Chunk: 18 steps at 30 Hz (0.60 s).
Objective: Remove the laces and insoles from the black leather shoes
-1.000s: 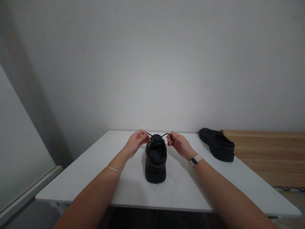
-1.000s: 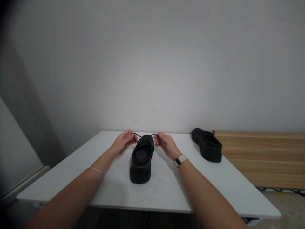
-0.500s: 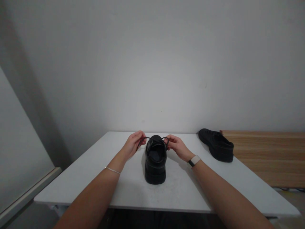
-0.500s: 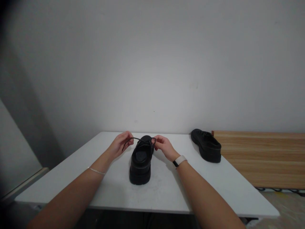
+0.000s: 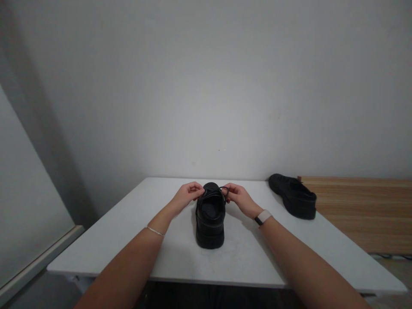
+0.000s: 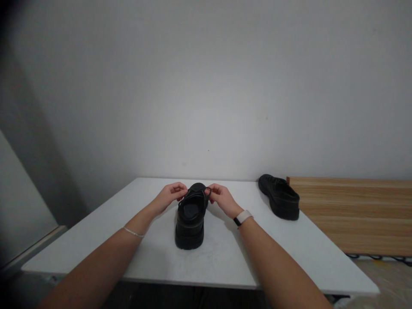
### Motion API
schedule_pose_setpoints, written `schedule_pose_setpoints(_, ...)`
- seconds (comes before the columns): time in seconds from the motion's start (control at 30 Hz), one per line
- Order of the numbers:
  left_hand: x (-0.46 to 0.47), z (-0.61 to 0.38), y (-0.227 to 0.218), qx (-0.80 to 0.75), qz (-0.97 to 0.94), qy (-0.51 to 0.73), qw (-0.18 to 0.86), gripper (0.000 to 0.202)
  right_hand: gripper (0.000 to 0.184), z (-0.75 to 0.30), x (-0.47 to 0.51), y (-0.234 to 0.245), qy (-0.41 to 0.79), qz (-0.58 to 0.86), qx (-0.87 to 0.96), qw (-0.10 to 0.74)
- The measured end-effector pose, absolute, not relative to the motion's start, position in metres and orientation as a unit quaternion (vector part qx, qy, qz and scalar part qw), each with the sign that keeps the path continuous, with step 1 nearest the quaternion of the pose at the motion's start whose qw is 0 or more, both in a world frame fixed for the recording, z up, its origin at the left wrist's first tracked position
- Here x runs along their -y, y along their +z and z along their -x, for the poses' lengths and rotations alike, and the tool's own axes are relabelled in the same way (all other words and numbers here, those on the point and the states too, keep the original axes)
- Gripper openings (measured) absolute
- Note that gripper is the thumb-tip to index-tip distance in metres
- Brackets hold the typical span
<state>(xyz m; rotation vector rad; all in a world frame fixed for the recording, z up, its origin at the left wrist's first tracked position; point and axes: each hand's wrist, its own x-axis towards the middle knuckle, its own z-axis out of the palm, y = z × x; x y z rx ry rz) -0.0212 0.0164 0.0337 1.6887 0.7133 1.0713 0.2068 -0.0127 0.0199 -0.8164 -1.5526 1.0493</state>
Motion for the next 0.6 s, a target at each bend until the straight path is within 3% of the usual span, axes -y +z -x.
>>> schedule_pose_setpoints(0.4, -0.0154, 0.0166, 0.0334, -0.292, -0.696, 0.475, 0.453, 0.031, 0.029, -0.2034, 0.0167, 0.0250, 0.395, 0.357, 0.634, 0.561)
schedule_pose_setpoints(0.6, -0.0123, 0.0197, 0.0362, -0.281, -0.708, 0.446, 0.469, 0.031, 0.029, -0.2048, 0.0177, 0.0240, 0.428, 0.344, 0.644, 0.532)
